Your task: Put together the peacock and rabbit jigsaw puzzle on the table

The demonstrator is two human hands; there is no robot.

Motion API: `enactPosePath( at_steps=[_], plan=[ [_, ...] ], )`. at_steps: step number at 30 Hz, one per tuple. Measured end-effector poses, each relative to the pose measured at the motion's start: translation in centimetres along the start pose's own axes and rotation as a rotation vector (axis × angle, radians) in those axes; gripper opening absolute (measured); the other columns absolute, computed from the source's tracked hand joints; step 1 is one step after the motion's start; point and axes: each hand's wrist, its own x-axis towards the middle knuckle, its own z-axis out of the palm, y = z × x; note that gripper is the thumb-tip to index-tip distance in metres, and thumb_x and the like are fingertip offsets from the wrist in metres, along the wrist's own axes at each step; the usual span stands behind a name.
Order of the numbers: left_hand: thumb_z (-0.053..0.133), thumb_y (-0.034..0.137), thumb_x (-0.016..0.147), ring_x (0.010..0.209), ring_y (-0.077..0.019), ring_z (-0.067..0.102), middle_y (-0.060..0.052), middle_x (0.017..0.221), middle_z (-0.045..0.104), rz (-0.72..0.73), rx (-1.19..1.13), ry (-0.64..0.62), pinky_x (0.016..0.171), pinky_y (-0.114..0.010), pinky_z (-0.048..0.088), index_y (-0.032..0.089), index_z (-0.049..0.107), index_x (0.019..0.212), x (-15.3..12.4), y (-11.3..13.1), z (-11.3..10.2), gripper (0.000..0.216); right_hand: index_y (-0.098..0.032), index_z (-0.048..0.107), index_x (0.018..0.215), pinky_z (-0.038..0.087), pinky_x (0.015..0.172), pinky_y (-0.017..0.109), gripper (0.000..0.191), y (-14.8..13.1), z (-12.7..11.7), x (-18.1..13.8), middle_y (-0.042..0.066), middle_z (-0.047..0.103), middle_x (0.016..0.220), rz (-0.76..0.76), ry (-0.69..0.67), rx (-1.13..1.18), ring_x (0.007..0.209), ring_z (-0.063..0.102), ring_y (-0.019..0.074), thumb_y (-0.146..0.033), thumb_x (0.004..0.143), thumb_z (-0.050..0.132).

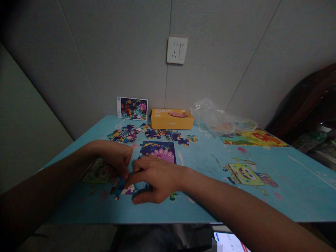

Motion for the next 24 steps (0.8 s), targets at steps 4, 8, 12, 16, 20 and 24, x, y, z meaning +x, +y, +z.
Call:
enactPosePath(
  at_steps=[4,8,12,16,20,24],
  plan=[
    [0.070,0.038,0.076,0.030,-0.0085,0.039,0.000,0.035,0.052,0.029,0.023,0.014,0.034,-0.020,0.030,0.017,0.067,0.045,0.0,-0.1,-0.1,0.038,-0.017,0.066,0.118,0.043,0.083,0.033,0.041,0.2,-0.1,-0.1,0.007,0.056,0.095,0.023,-0.005,0.015,0.091,0.053,0.0194,-0.043,0.087,0.063],
    [0.071,0.042,0.075,0.029,-0.0087,0.039,-0.001,0.035,0.053,0.083,0.006,0.000,0.033,-0.020,0.029,0.017,0.067,0.046,0.2,-0.7,-0.1,0.039,-0.016,0.068,0.115,0.044,0.082,0.032,0.036,0.6,-0.5,-0.3,0.008,0.057,0.095,0.046,0.008,0.014,0.090,0.053,0.0193,-0.039,0.087,0.064],
    [0.069,0.045,0.076,0.029,-0.0093,0.040,-0.001,0.035,0.053,0.083,0.027,0.014,0.034,-0.020,0.030,0.018,0.066,0.044,0.3,-0.5,0.0,0.042,-0.016,0.070,0.112,0.044,0.079,0.031,0.031,1.1,-0.8,-0.4,0.008,0.058,0.092,0.095,0.022,0.001,0.086,0.054,0.0185,-0.034,0.087,0.065],
    [0.067,0.045,0.078,0.032,-0.0093,0.041,-0.002,0.036,0.053,0.073,0.030,0.014,0.037,-0.020,0.032,0.017,0.065,0.044,0.2,0.1,0.3,0.044,-0.016,0.070,0.110,0.044,0.079,0.031,0.028,1.4,-0.8,-0.5,0.008,0.059,0.090,0.128,0.028,0.002,0.085,0.055,0.0185,-0.030,0.087,0.064],
    [0.068,0.043,0.078,0.031,-0.0091,0.040,-0.002,0.035,0.052,0.114,0.009,0.037,0.037,-0.021,0.031,0.017,0.064,0.043,0.3,0.2,0.4,0.044,-0.017,0.070,0.110,0.044,0.079,0.031,0.027,1.5,-0.7,-0.5,0.008,0.060,0.090,0.128,0.041,0.001,0.085,0.056,0.0185,-0.029,0.086,0.064],
    [0.068,0.045,0.078,0.032,-0.0097,0.039,-0.002,0.033,0.050,0.093,0.035,0.062,0.040,-0.023,0.033,0.017,0.062,0.040,0.3,0.3,0.5,0.048,-0.017,0.070,0.111,0.044,0.079,0.032,0.028,1.4,-0.7,-0.5,0.008,0.059,0.091,0.146,0.034,-0.003,0.085,0.056,0.0192,-0.030,0.087,0.063]
  ],
)
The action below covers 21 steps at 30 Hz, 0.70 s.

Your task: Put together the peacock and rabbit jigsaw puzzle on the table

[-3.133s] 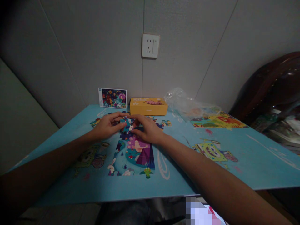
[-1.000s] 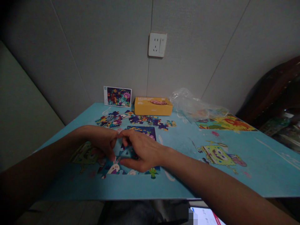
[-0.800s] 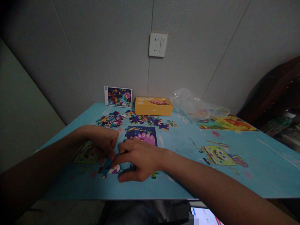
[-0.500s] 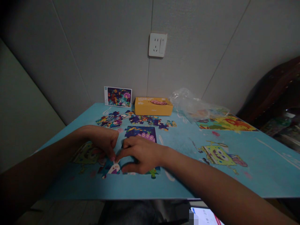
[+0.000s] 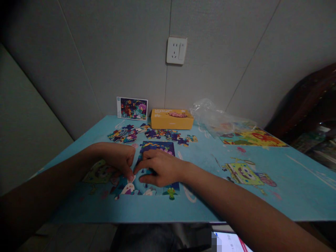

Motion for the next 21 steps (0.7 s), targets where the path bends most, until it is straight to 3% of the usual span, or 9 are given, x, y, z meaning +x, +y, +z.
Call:
enactPosePath(
  at_steps=[3,5,7,11,13,15,21],
  plan=[
    [0.065,0.048,0.080,0.033,-0.0107,0.040,-0.002,0.034,0.049,-0.034,0.032,0.017,0.041,-0.024,0.033,0.017,0.061,0.041,0.1,-0.1,-0.1,0.050,-0.016,0.069,0.110,0.045,0.079,0.033,0.028,0.2,0.0,-0.1,0.009,0.060,0.091,0.010,-0.001,-0.003,0.087,0.057,0.0200,-0.031,0.087,0.062],
    [0.064,0.049,0.079,0.034,-0.0106,0.041,-0.001,0.034,0.050,-0.007,0.035,0.093,0.041,-0.024,0.032,0.017,0.061,0.044,0.2,-0.6,-0.4,0.047,-0.016,0.070,0.109,0.046,0.078,0.032,0.026,0.7,-0.1,-0.3,0.009,0.061,0.090,0.018,0.015,-0.001,0.085,0.058,0.0195,-0.029,0.088,0.062],
    [0.062,0.048,0.080,0.036,-0.0105,0.044,0.001,0.037,0.052,0.014,0.033,0.278,0.042,-0.023,0.031,0.017,0.062,0.049,0.5,-1.4,-0.9,0.044,-0.015,0.071,0.104,0.046,0.076,0.031,0.022,1.2,-0.2,-0.5,0.008,0.063,0.088,0.045,0.045,-0.002,0.081,0.058,0.0183,-0.025,0.089,0.059],
    [0.056,0.041,0.082,0.043,-0.0119,0.046,0.000,0.043,0.055,-0.147,0.130,0.848,0.048,-0.024,0.028,0.017,0.062,0.053,1.0,-3.5,-1.9,0.038,-0.013,0.073,0.087,0.045,0.070,0.027,0.020,2.3,-0.6,-0.9,0.008,0.066,0.080,0.120,0.095,0.003,0.072,0.059,0.0154,-0.020,0.090,0.054],
    [0.060,0.038,0.079,0.048,-0.0128,0.046,-0.001,0.051,0.058,-0.177,0.196,0.998,0.051,-0.025,0.026,0.017,0.062,0.057,1.2,-4.3,-2.2,0.030,-0.012,0.072,0.078,0.042,0.066,0.025,0.020,2.6,-0.8,-1.2,0.006,0.066,0.074,0.166,0.107,0.001,0.065,0.056,0.0132,-0.018,0.088,0.055],
    [0.062,0.035,0.077,0.053,-0.0138,0.048,-0.002,0.059,0.061,-0.172,0.223,1.031,0.054,-0.026,0.026,0.017,0.065,0.065,1.3,-4.8,-2.3,0.022,-0.013,0.068,0.068,0.037,0.058,0.022,0.020,2.8,-1.0,-1.3,0.002,0.061,0.063,0.244,0.106,0.004,0.055,0.048,0.0098,-0.016,0.084,0.057],
    [0.057,0.035,0.080,0.063,-0.0163,0.056,-0.005,0.073,0.068,-0.208,0.319,0.947,0.058,-0.025,0.031,0.017,0.070,0.081,1.6,-4.5,-2.0,0.023,-0.013,0.058,0.052,0.022,0.047,0.021,0.020,2.9,-1.6,-1.7,-0.007,0.040,0.044,0.472,0.085,0.061,0.043,0.030,0.0047,-0.013,0.072,0.060]
  ],
)
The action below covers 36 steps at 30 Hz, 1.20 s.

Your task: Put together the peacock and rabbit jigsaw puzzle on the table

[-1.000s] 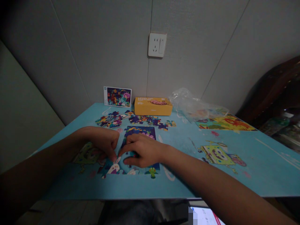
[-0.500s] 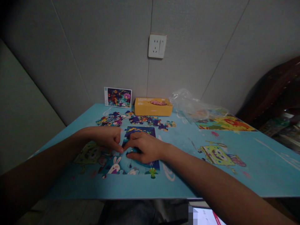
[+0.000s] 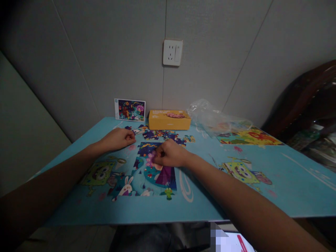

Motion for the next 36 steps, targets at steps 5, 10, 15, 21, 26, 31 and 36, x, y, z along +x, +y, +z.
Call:
enactPosePath(
  at_steps=[5,10,15,21,26,31,36],
  plan=[
    [0.057,0.034,0.081,0.069,-0.0188,0.062,-0.004,0.080,0.072,-0.035,0.044,-0.021,0.061,-0.026,0.037,0.020,0.074,0.086,0.0,0.3,0.1,0.023,-0.014,0.046,0.044,0.019,0.046,0.023,0.029,0.4,-0.1,0.0,-0.009,0.028,0.042,0.056,-0.002,0.021,0.043,0.023,0.0040,-0.013,0.071,0.057],
    [0.058,0.032,0.080,0.069,-0.0192,0.063,-0.003,0.080,0.072,-0.017,0.068,-0.015,0.060,-0.027,0.038,0.022,0.075,0.086,0.1,0.1,0.5,0.020,-0.016,0.040,0.043,0.019,0.047,0.024,0.032,0.3,-0.1,0.0,-0.009,0.025,0.042,0.069,-0.007,0.050,0.042,0.022,0.0039,-0.012,0.071,0.055],
    [0.054,0.037,0.086,0.074,-0.0202,0.064,-0.003,0.082,0.072,-0.078,0.013,0.289,0.064,-0.029,0.041,0.022,0.073,0.099,0.1,-0.2,0.1,0.027,-0.016,0.041,0.041,0.018,0.046,0.024,0.034,0.4,-0.1,-0.1,-0.009,0.023,0.041,0.058,-0.006,0.064,0.042,0.020,0.0038,-0.014,0.072,0.056],
    [0.056,0.041,0.086,0.097,-0.0258,0.063,-0.007,0.108,0.070,-0.113,0.074,0.381,0.079,-0.035,0.047,0.021,0.072,0.103,0.2,-0.7,0.1,0.031,-0.013,0.056,0.043,0.020,0.044,0.023,0.030,0.2,-0.2,-0.3,-0.008,0.032,0.038,0.055,-0.025,0.080,0.039,0.023,0.0041,-0.018,0.073,0.060],
    [0.061,0.050,0.081,0.119,-0.0344,0.050,-0.014,0.128,0.057,-0.043,0.146,0.272,0.099,-0.047,0.042,0.019,0.065,0.124,0.9,-1.7,2.1,0.053,-0.012,0.065,0.050,0.021,0.044,0.023,0.026,-0.5,-0.3,-0.2,-0.007,0.038,0.038,0.101,-0.077,0.064,0.038,0.027,0.0044,-0.017,0.075,0.060],
    [0.050,0.065,0.082,0.125,-0.0423,0.040,-0.018,0.135,0.053,-0.166,0.184,0.151,0.096,-0.058,0.039,0.018,0.060,0.129,1.3,-2.4,3.2,0.067,-0.012,0.060,0.047,0.020,0.045,0.023,0.030,-0.6,-0.2,-0.1,-0.008,0.034,0.038,0.111,-0.060,0.031,0.038,0.025,0.0037,-0.018,0.076,0.059],
    [0.050,0.064,0.082,0.123,-0.0395,0.043,-0.013,0.132,0.058,-0.195,0.147,0.143,0.097,-0.057,0.038,0.021,0.062,0.123,1.9,-2.1,3.1,0.060,-0.012,0.061,0.047,0.020,0.045,0.023,0.030,-0.7,-0.2,0.0,-0.008,0.034,0.038,0.101,-0.076,0.026,0.038,0.025,0.0039,-0.018,0.076,0.059]
  ],
)
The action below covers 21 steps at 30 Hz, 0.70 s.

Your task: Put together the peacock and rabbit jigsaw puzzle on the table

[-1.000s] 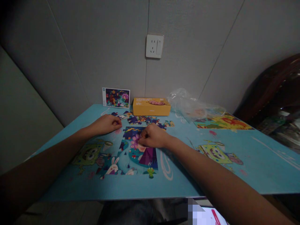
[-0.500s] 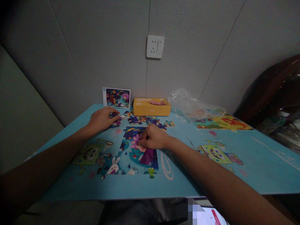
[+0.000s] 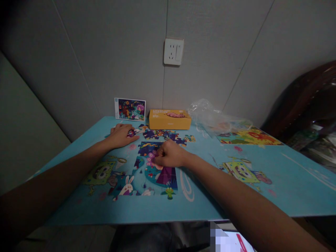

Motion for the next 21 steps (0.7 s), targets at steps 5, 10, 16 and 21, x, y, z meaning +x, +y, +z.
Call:
enactPosePath(
  at_steps=[5,10,16,21],
  plan=[
    [0.057,0.056,0.081,0.116,-0.0368,0.052,-0.012,0.113,0.069,-0.023,-0.035,0.026,0.095,-0.053,0.040,0.023,0.068,0.112,0.7,0.3,0.1,0.047,-0.013,0.063,0.047,0.021,0.045,0.023,0.027,-0.3,0.0,0.1,-0.007,0.038,0.037,0.016,0.016,-0.002,0.037,0.027,0.0043,-0.014,0.073,0.058],
    [0.058,0.049,0.083,0.108,-0.0335,0.058,-0.008,0.106,0.072,-0.015,-0.075,0.074,0.091,-0.047,0.043,0.025,0.073,0.099,1.0,0.4,0.2,0.032,-0.014,0.059,0.044,0.022,0.045,0.022,0.027,-0.2,0.4,0.5,-0.008,0.035,0.037,-0.010,0.040,-0.010,0.037,0.028,0.0045,-0.014,0.070,0.058],
    [0.061,0.046,0.082,0.109,-0.0340,0.058,-0.011,0.109,0.071,0.012,-0.090,0.116,0.091,-0.048,0.043,0.022,0.068,0.111,0.8,0.5,0.2,0.039,-0.016,0.048,0.042,0.019,0.046,0.023,0.029,1.1,1.0,1.0,-0.008,0.029,0.040,-0.056,0.113,-0.029,0.040,0.025,0.0047,-0.016,0.069,0.056],
    [0.065,0.042,0.078,0.110,-0.0338,0.056,-0.008,0.110,0.071,0.018,-0.145,0.161,0.093,-0.047,0.041,0.023,0.061,0.122,0.8,0.2,0.3,0.048,-0.015,0.056,0.049,0.023,0.050,0.023,0.026,2.5,0.6,1.5,-0.004,0.041,0.043,0.103,0.332,-0.114,0.045,0.035,0.0074,-0.022,0.074,0.056]
  ],
)
